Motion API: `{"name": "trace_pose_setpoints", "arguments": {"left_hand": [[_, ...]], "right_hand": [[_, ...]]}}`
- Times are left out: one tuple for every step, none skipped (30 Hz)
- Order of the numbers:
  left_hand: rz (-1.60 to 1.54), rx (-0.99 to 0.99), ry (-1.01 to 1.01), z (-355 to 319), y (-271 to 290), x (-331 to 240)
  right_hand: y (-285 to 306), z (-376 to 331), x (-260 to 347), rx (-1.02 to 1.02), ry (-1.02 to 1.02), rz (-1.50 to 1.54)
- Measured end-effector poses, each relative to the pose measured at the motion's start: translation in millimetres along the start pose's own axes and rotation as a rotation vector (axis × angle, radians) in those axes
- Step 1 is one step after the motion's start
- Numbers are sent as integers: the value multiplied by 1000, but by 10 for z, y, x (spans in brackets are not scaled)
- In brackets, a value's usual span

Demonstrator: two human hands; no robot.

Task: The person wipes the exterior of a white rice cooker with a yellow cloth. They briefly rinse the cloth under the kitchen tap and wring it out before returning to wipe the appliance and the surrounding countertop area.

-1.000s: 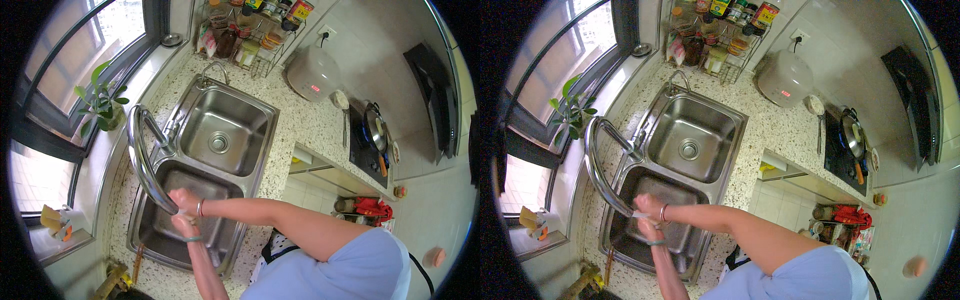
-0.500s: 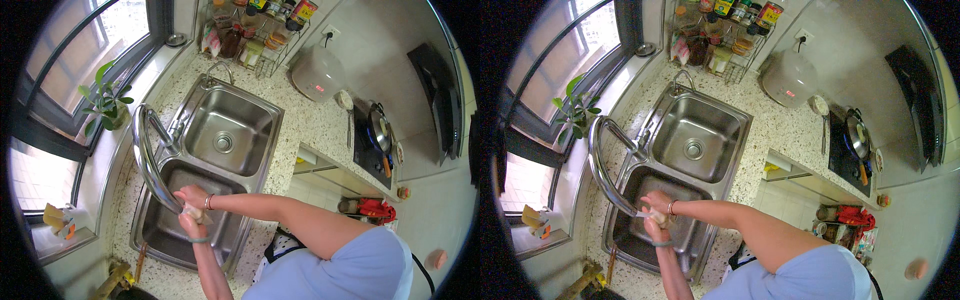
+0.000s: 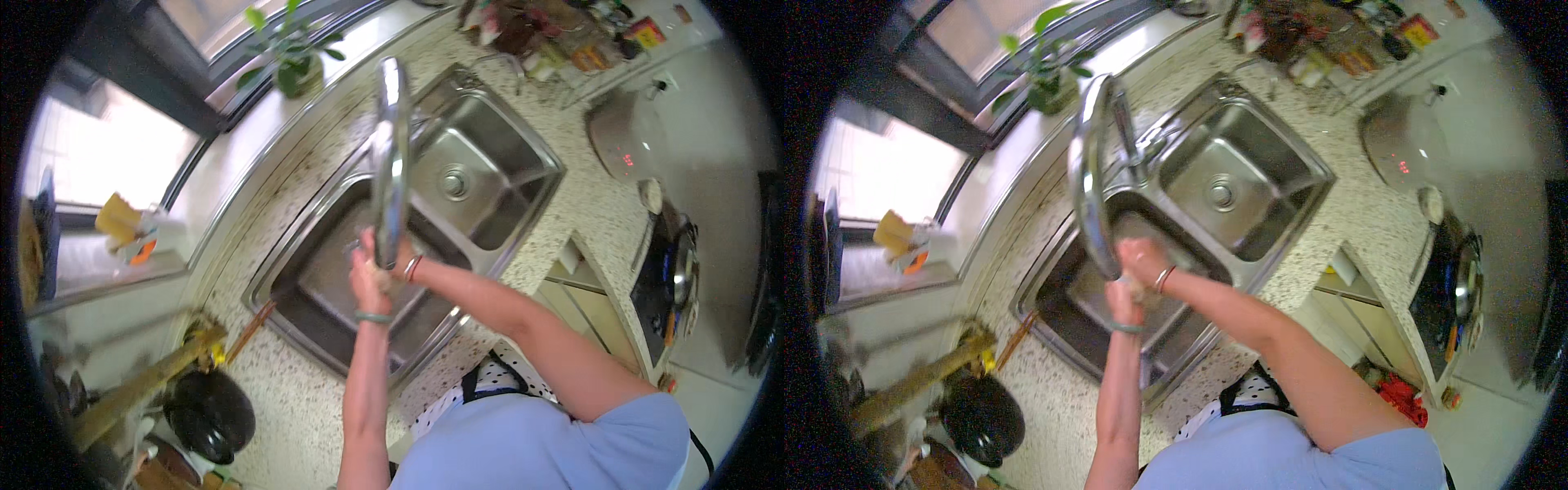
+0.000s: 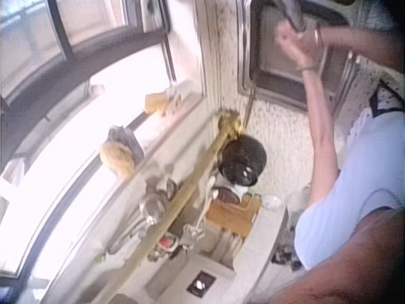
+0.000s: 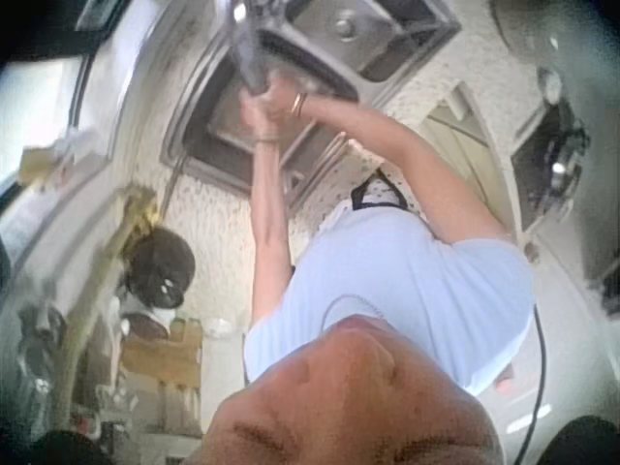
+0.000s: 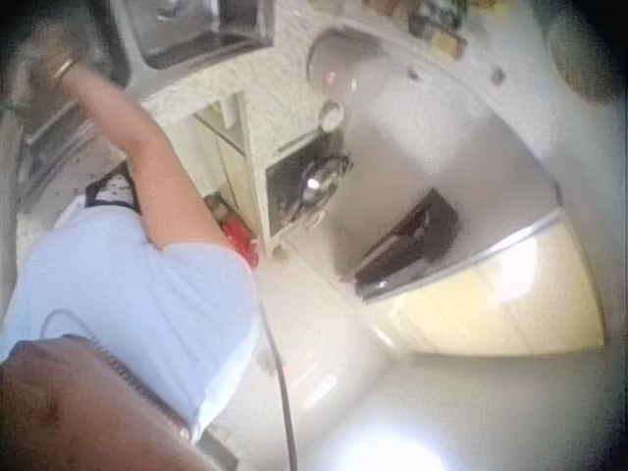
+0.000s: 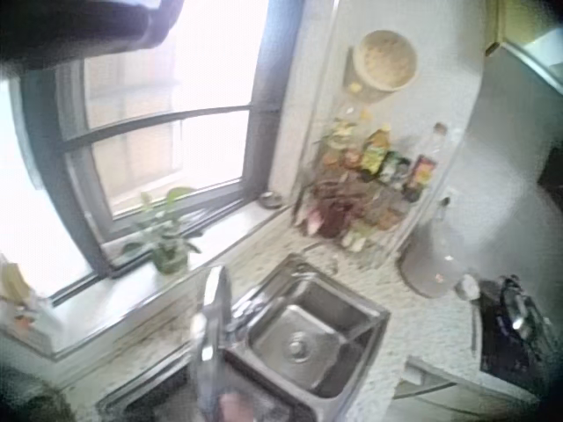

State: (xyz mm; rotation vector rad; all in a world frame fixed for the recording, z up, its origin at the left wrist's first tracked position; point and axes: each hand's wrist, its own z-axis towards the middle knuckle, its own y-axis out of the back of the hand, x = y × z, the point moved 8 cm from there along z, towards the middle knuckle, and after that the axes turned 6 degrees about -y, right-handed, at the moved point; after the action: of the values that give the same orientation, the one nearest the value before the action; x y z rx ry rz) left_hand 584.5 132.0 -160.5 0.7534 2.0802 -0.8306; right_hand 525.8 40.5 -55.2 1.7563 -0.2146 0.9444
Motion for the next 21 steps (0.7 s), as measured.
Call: {"name": "trace_pose_setpoints", "arguments": {"left_hand": [[-93,6,37,-58,-80,-45],[-184,5,73,-115,-144,-102],[-191,-65,98,-160,-216,-202],[-196,-143,116,-204,-254,-319],[-259,-65,108,-119,-140,-296],[-322,18,99,-3,55,-169],[-211,-14,79,62,252,-136],[-99,-32,70,119,369,-101],[9,-20,85,92,226,-187],[-14,-126,169,-20,45,-144],[-30,-238,253,-195,-104,-195],[-128,-230,222,-212,-144,-155],[-233,-219,189,-210,-201,-118],[-267,-199,176,-230,-205,-110],[-301,-176,164,-252,-215,-123],[-318,-158,165,-211,-192,-81],[-335,-154,153,-142,-59,-13],[-350,-158,139,-69,141,69],[-479,25,82,21,220,103],[-610,228,34,31,133,-32],[-564,175,55,-29,119,35]], "right_hand": [[-34,47,-107,-28,-29,13],[-115,25,-133,-17,24,32],[-157,-9,-192,-10,70,43],[-216,-98,-194,-8,33,126],[-273,-203,-11,3,44,160],[-294,-312,184,12,56,192],[-186,-407,548,25,99,169],[-91,-441,750,21,141,138],[-120,-370,530,39,141,84],[-185,-192,185,58,141,32],[-193,-100,-55,54,92,6],[-185,0,-172,55,56,-13],[-183,48,-299,29,-32,-15],[-157,3,-242,-34,-2,38],[-141,-46,-179,-99,29,90],[-217,-91,-231,-14,-64,146],[-295,-161,-162,82,-145,209],[-199,-332,368,34,226,130],[-191,-386,543,72,185,137],[-152,-407,610,99,133,128],[-142,-397,614,127,82,122]]}}
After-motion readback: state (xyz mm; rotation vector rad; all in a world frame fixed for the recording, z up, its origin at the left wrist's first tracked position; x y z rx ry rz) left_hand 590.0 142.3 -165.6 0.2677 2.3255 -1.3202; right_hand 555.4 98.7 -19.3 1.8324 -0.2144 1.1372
